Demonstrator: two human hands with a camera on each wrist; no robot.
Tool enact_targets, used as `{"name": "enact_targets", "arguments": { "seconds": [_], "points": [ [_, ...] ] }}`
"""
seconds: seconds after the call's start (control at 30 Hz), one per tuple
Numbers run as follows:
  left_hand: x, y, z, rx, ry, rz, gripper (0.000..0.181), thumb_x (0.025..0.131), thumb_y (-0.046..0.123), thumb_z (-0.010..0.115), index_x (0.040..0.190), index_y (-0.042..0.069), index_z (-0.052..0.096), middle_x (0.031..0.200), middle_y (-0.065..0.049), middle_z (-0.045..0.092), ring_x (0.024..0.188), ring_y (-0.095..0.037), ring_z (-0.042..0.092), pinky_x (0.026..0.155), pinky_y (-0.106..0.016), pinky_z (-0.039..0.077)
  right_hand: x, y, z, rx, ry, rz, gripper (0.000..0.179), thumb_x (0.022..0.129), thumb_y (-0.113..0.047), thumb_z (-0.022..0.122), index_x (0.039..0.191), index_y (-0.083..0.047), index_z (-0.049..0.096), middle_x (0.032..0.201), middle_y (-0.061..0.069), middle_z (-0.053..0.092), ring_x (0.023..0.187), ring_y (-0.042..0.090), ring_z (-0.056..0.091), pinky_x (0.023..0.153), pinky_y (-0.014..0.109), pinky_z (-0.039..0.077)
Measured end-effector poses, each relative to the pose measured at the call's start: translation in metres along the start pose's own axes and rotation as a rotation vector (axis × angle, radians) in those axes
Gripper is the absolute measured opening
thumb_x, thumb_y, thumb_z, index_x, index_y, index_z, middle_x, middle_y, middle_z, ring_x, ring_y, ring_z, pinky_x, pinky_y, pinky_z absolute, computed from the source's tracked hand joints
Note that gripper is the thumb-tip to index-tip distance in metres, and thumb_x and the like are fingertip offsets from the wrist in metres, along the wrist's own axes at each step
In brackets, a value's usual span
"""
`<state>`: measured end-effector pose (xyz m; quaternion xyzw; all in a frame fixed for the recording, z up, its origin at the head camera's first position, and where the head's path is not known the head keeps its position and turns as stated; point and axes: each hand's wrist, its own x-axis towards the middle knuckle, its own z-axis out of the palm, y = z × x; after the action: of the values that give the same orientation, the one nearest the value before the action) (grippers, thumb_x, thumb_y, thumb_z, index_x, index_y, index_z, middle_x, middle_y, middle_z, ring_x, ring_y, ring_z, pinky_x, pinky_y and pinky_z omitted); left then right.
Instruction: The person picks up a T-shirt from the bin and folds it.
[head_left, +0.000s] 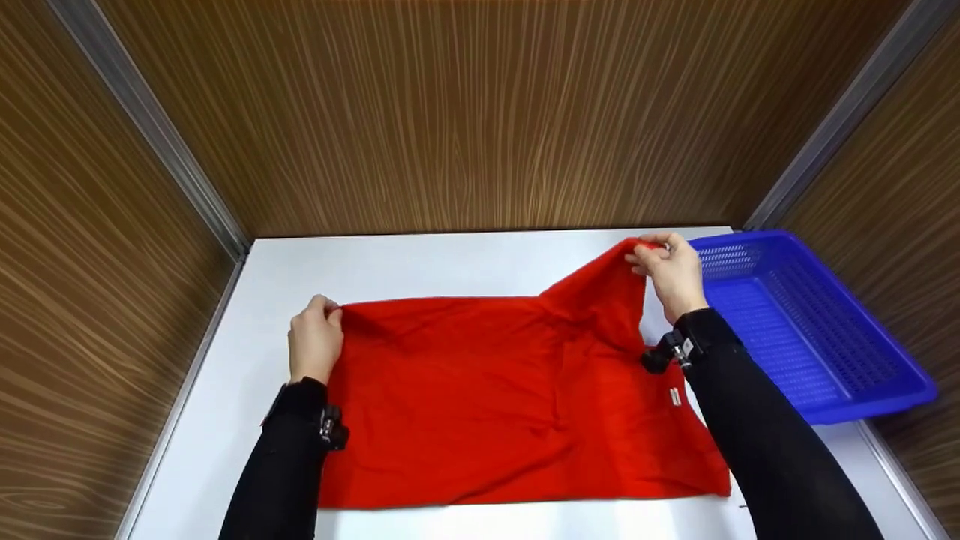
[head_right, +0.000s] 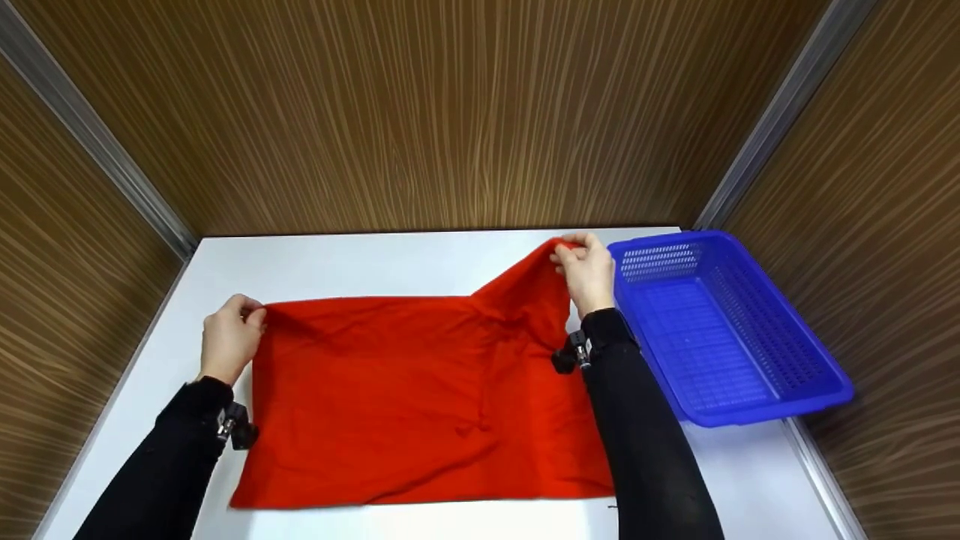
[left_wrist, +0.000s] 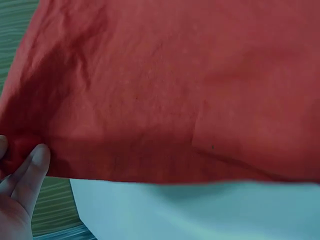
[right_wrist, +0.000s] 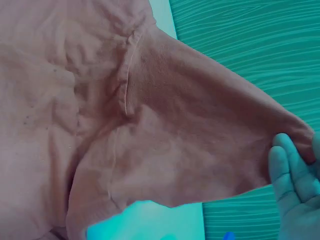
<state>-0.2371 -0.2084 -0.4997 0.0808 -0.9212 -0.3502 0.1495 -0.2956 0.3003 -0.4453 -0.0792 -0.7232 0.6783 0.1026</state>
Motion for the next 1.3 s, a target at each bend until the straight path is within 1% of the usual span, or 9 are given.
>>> {"name": "enact_targets", "arguments": {
  "seconds": [0.13, 0.23, 0.37, 0.5, 0.63, 0.73, 0.87, 1.03, 1.3],
  "points": [
    [0.004, 0.004, -0.004, -0.028, 0.029, 0.015, 0.012, 0.101, 0.007, 0.060, 0.107, -0.001, 0.064, 0.107, -0.026, 0.071, 0.099, -0.046, 0.066, 0.086, -0.055, 0.051, 0.002, -0.009, 0.001, 0.014, 0.061, -0.074, 0.021, 0.096, -0.013, 0.072, 0.107, 0.000, 0.060, 0.086, 0.007, 0.077, 0.078, 0.016, 0.076, 0.069, 0.027, 0.058],
    [0.005, 0.004, -0.005, -0.024, 0.008, 0.014, 0.012, 0.101, 0.008, 0.060, 0.108, 0.000, 0.065, 0.108, -0.025, 0.071, 0.099, -0.044, 0.067, 0.086, -0.054, 0.051, 0.001, -0.014, -0.001, -0.092, 0.068, -0.097, 0.030, 0.098, -0.012, 0.069, 0.121, -0.001, 0.055, 0.078, 0.008, 0.076, 0.066, 0.015, 0.074, 0.059, 0.024, 0.054],
    [0.000, -0.001, -0.005, 0.012, -0.051, 0.007, 0.011, 0.101, 0.008, 0.061, 0.106, 0.001, 0.066, 0.104, -0.025, 0.072, 0.094, -0.042, 0.068, 0.082, -0.052, 0.053, -0.007, -0.022, -0.006, -0.227, -0.060, -0.022, 0.059, 0.101, -0.006, 0.061, 0.151, -0.004, 0.030, 0.078, 0.011, 0.075, 0.061, 0.016, 0.073, 0.054, 0.024, 0.052],
    [-0.005, -0.007, -0.004, 0.059, -0.130, 0.022, 0.010, 0.100, 0.008, 0.062, 0.104, 0.000, 0.067, 0.102, -0.024, 0.072, 0.092, -0.042, 0.069, 0.080, -0.053, 0.053, -0.017, -0.020, -0.015, -0.225, -0.219, 0.120, 0.071, 0.102, -0.002, 0.056, 0.158, 0.006, 0.014, 0.084, 0.011, 0.071, 0.067, 0.018, 0.075, 0.057, 0.026, 0.055],
    [-0.008, -0.011, -0.005, 0.089, -0.188, 0.036, 0.010, 0.099, 0.007, 0.063, 0.102, 0.000, 0.067, 0.101, -0.023, 0.072, 0.091, -0.042, 0.069, 0.080, -0.052, 0.053, -0.012, 0.001, -0.030, -0.205, -0.301, 0.210, 0.060, 0.103, -0.004, 0.056, 0.151, 0.016, 0.024, 0.089, 0.003, 0.072, 0.075, 0.012, 0.076, 0.065, 0.024, 0.059],
    [-0.010, -0.015, -0.006, 0.094, -0.201, 0.055, 0.008, 0.098, 0.007, 0.063, 0.100, 0.000, 0.067, 0.097, -0.021, 0.072, 0.089, -0.041, 0.068, 0.079, -0.052, 0.053, -0.011, 0.008, -0.037, -0.198, -0.302, 0.214, 0.039, 0.104, -0.006, 0.056, 0.134, 0.012, 0.041, 0.091, 0.001, 0.074, 0.078, 0.012, 0.076, 0.068, 0.024, 0.060],
    [-0.011, -0.020, -0.010, 0.091, -0.222, 0.086, 0.007, 0.098, 0.005, 0.062, 0.098, 0.000, 0.067, 0.094, -0.020, 0.071, 0.088, -0.040, 0.067, 0.079, -0.052, 0.052, -0.015, 0.008, -0.041, -0.144, -0.293, 0.175, 0.019, 0.103, -0.009, 0.060, 0.112, -0.001, 0.046, 0.088, 0.005, 0.077, 0.077, 0.016, 0.077, 0.064, 0.024, 0.059],
    [-0.012, -0.026, -0.015, 0.111, -0.241, 0.119, 0.007, 0.097, 0.003, 0.062, 0.100, 0.000, 0.067, 0.096, -0.020, 0.071, 0.089, -0.039, 0.067, 0.079, -0.052, 0.053, -0.026, 0.010, -0.050, 0.004, -0.325, 0.113, 0.020, 0.099, -0.011, 0.068, 0.099, -0.003, 0.050, 0.082, 0.010, 0.077, 0.074, 0.022, 0.077, 0.061, 0.027, 0.058],
    [-0.020, -0.035, -0.023, 0.195, -0.198, 0.178, 0.005, 0.094, 0.002, 0.066, 0.098, 0.001, 0.069, 0.096, -0.020, 0.071, 0.085, -0.041, 0.068, 0.071, -0.056, 0.054, -0.046, 0.010, -0.078, 0.097, -0.397, -0.030, 0.004, 0.100, -0.003, 0.062, 0.098, 0.000, 0.062, 0.078, 0.019, 0.074, 0.068, 0.026, 0.075, 0.061, 0.028, 0.057]
  ]
}}
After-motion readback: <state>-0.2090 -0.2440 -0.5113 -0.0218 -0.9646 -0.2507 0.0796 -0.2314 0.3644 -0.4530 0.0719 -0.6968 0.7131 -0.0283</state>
